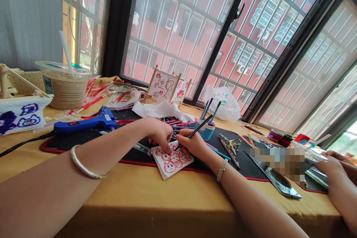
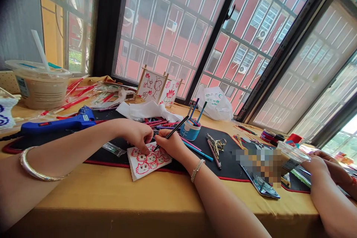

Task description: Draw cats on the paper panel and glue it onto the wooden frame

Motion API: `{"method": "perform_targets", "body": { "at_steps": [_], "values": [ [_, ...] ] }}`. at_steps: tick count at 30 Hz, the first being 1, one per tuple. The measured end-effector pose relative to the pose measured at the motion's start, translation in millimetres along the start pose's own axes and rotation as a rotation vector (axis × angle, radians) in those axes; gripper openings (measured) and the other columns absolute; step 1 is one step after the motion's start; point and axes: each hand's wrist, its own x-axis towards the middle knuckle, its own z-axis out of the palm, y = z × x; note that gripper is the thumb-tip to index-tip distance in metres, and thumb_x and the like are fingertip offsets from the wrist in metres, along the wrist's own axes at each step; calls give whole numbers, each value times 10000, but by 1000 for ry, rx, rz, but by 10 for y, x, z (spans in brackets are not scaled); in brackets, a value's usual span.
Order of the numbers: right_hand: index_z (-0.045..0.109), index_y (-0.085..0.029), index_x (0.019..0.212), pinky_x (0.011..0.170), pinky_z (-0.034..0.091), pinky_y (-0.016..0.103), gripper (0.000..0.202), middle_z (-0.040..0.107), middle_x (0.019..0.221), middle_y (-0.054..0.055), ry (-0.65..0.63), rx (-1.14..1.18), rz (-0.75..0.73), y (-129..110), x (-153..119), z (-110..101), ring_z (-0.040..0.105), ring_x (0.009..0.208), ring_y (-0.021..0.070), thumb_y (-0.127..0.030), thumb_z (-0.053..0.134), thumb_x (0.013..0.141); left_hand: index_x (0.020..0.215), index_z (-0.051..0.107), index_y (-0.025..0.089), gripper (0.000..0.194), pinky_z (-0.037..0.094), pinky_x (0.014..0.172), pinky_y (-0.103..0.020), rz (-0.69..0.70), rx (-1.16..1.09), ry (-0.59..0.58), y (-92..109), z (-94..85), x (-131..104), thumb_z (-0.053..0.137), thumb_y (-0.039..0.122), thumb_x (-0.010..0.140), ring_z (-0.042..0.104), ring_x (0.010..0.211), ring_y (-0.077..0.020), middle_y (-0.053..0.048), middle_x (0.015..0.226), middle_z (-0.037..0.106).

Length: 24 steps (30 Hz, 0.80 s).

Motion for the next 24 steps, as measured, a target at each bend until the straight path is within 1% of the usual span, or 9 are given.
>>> {"method": "perform_targets", "body": {
  "at_steps": [5,7,9,13,16,19,22,24],
  "values": [
    [360,-193,523,314,222,159,236,393,346,-88,2,-12,0,-43,-24,0,299,303,43,-228,471,729,925,595,156,520,440,481,-244,1,5,2,0,2,1,618,528,563,515,581,-134,-81,827,628],
    [344,-190,507,323,214,154,247,367,349,-93,10,-15,-8,-53,-27,3,291,312,34,-207,476,715,914,597,166,518,444,490,-245,-5,3,1,-4,5,7,624,537,554,516,589,-137,-72,812,628],
    [337,-191,503,324,208,154,248,349,350,-94,20,-12,-10,-52,-27,4,296,310,35,-202,457,719,902,595,174,523,445,494,-244,-4,1,2,-10,7,12,630,552,543,515,593,-137,-65,793,626],
    [362,-193,520,319,212,163,228,387,357,-88,9,-9,-13,-33,-23,0,305,306,43,-220,467,720,885,592,171,539,449,500,-251,3,4,4,-15,4,13,630,575,530,525,611,-148,-65,787,619],
    [331,-194,502,325,214,159,247,346,358,-96,25,0,-14,-24,-20,-5,302,315,39,-204,465,709,873,584,172,540,447,508,-247,9,-1,-7,-13,-1,9,630,586,528,527,627,-149,-68,809,616],
    [348,-196,509,315,233,165,233,361,350,-91,22,12,2,-28,-20,-6,330,305,51,-217,462,712,874,561,177,556,446,504,-241,1,-15,-9,-8,-5,4,637,598,518,523,628,-145,-66,812,614],
    [354,-190,496,310,230,162,230,350,356,-93,40,24,6,-35,-11,-10,314,308,41,-202,489,681,878,541,171,543,443,499,-240,-3,-22,-5,9,-7,-15,642,576,530,514,613,-140,-67,803,610],
    [333,-192,490,315,264,162,230,318,366,-98,73,45,11,-29,4,-21,307,303,36,-200,467,676,879,543,164,514,431,496,-241,-3,-15,3,29,-4,-36,627,555,558,508,601,-136,-72,807,611]
  ]
}}
